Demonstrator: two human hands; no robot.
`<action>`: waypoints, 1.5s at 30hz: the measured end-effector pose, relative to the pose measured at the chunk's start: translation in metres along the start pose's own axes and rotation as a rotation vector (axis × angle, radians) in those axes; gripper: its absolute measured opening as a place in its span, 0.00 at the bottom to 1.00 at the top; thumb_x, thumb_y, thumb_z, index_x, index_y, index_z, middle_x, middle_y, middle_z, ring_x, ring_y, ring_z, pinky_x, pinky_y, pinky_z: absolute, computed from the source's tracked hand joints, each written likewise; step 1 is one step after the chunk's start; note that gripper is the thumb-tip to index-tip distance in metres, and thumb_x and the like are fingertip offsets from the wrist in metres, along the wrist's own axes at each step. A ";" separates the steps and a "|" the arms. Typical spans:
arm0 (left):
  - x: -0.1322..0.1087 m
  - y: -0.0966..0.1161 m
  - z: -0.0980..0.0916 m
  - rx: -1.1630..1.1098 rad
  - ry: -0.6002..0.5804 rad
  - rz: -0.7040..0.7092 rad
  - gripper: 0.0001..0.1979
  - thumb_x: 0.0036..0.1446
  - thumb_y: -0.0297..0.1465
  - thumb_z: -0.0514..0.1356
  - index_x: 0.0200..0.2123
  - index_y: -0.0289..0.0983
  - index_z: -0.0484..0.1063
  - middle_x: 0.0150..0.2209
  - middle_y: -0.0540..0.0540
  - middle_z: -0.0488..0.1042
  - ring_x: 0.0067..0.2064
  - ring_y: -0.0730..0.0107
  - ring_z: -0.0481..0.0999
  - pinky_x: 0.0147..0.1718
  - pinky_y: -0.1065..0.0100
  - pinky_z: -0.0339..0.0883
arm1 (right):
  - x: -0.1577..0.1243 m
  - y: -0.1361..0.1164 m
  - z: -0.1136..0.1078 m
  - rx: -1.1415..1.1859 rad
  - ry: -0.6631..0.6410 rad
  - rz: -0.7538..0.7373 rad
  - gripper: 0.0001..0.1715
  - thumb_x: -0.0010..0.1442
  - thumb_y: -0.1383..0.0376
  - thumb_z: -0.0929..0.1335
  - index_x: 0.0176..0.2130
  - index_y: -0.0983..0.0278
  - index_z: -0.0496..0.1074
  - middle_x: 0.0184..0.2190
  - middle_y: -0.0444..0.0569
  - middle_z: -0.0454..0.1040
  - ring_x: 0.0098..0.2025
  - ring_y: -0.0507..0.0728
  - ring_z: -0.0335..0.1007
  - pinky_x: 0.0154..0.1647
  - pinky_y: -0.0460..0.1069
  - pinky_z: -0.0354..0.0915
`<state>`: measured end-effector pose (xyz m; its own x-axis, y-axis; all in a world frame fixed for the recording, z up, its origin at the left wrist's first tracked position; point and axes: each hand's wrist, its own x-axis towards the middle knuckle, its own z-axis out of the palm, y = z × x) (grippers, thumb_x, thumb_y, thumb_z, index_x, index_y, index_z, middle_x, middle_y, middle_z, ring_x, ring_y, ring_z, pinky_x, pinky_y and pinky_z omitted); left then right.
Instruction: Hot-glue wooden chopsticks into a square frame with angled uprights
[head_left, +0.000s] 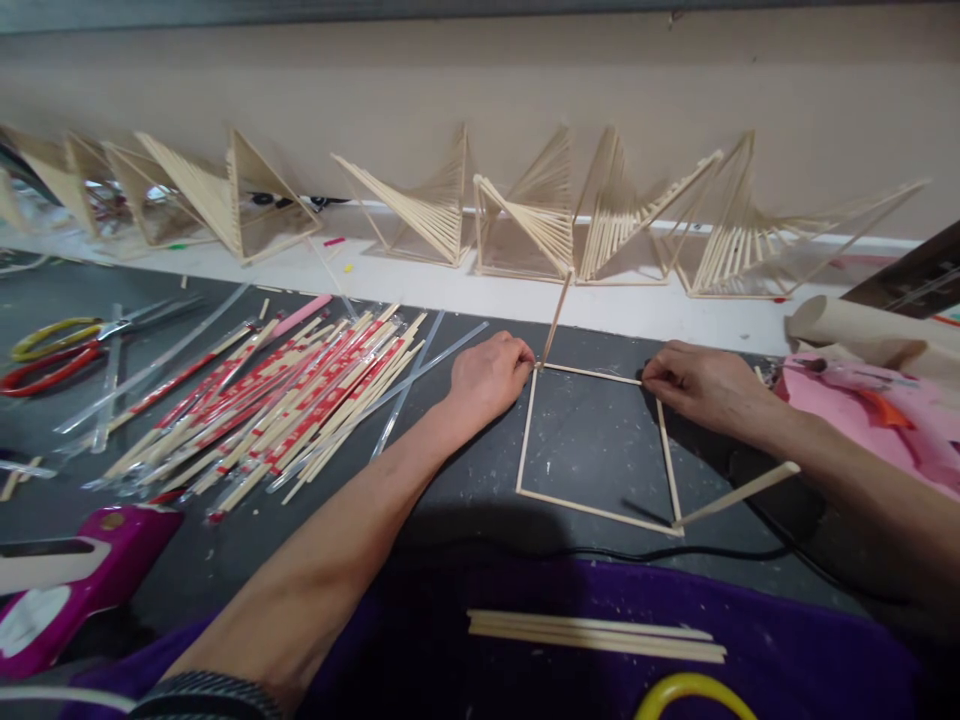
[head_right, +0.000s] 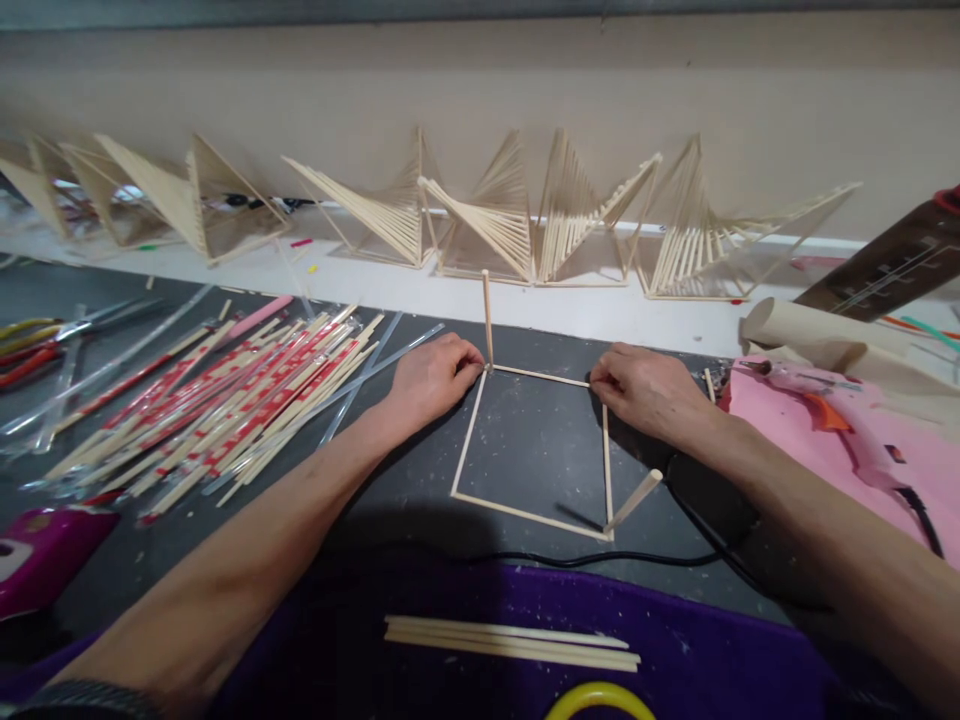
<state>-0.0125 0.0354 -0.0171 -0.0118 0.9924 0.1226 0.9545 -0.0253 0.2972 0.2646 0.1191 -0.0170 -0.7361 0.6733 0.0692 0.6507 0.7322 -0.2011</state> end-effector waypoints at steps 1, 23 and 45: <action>0.000 0.001 0.001 0.020 0.003 -0.006 0.11 0.59 0.34 0.52 0.37 0.40 0.74 0.38 0.47 0.74 0.37 0.67 0.73 0.34 0.67 0.63 | 0.000 0.000 0.000 -0.001 0.003 0.001 0.09 0.55 0.66 0.62 0.32 0.62 0.72 0.30 0.46 0.73 0.29 0.53 0.67 0.28 0.46 0.57; 0.000 0.008 -0.017 -0.702 -0.110 -0.294 0.13 0.61 0.32 0.49 0.45 0.39 0.69 0.40 0.48 0.78 0.21 0.82 0.70 0.22 0.76 0.61 | 0.005 -0.005 -0.001 -0.005 0.004 -0.036 0.09 0.58 0.65 0.62 0.33 0.62 0.72 0.33 0.46 0.72 0.32 0.53 0.68 0.29 0.46 0.58; 0.001 0.009 -0.014 -0.873 -0.088 -0.378 0.15 0.58 0.29 0.52 0.49 0.37 0.67 0.45 0.43 0.76 0.24 0.80 0.74 0.15 0.78 0.57 | 0.018 -0.006 -0.004 -0.116 -0.012 0.011 0.11 0.61 0.65 0.61 0.35 0.62 0.72 0.37 0.49 0.73 0.37 0.55 0.69 0.29 0.46 0.57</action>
<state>-0.0081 0.0342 -0.0011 -0.2169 0.9581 -0.1873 0.3323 0.2529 0.9086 0.2481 0.1272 -0.0111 -0.7303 0.6808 0.0553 0.6757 0.7319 -0.0878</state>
